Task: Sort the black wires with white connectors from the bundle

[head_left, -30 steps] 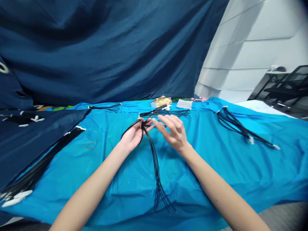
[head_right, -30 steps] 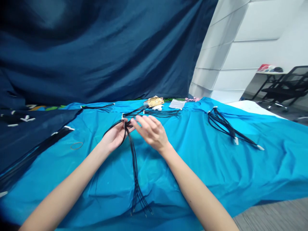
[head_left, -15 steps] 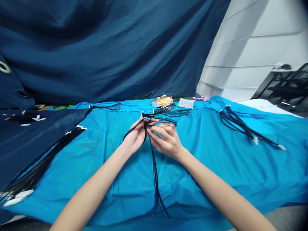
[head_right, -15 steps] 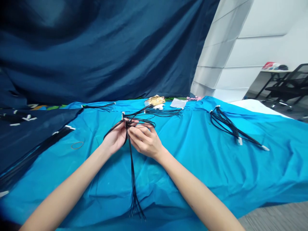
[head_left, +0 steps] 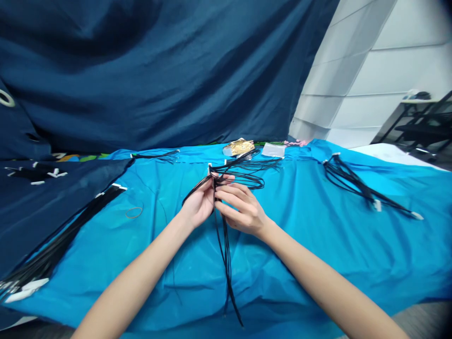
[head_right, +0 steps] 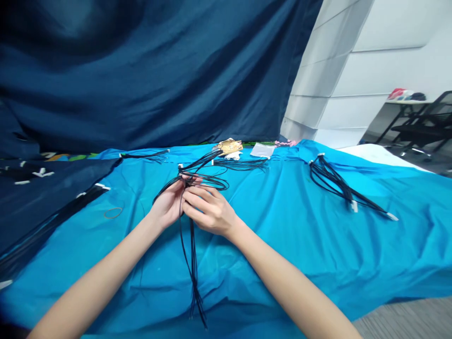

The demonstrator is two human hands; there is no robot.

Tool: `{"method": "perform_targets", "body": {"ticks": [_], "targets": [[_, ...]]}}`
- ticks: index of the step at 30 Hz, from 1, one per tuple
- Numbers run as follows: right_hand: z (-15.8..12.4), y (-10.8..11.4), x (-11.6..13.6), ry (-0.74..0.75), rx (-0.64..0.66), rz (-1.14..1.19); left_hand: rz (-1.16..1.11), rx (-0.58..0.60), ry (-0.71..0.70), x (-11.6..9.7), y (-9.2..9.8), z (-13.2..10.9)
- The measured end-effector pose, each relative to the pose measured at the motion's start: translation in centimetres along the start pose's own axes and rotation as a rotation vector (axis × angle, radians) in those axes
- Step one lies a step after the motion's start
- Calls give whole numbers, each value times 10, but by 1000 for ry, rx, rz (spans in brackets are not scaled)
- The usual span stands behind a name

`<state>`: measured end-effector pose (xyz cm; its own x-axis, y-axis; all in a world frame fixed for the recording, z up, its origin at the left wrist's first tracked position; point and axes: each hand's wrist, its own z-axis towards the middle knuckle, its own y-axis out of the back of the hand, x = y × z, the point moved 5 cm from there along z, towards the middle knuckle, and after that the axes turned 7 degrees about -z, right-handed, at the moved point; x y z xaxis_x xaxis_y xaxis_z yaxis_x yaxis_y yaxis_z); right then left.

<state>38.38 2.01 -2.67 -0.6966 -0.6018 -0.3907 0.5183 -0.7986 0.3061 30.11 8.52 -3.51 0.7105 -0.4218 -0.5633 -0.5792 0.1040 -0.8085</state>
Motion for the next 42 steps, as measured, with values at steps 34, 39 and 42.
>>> {"method": "perform_targets", "body": {"ticks": [34,39,42], "targets": [[0,1,-16,-28,54,-178,30,182,-191,2,11,16],[-1,2,-16,-58,52,-231,57,113,-210,3,8,10],[0,3,-15,-51,26,-237,39,85,-213,3,7,9]]}}
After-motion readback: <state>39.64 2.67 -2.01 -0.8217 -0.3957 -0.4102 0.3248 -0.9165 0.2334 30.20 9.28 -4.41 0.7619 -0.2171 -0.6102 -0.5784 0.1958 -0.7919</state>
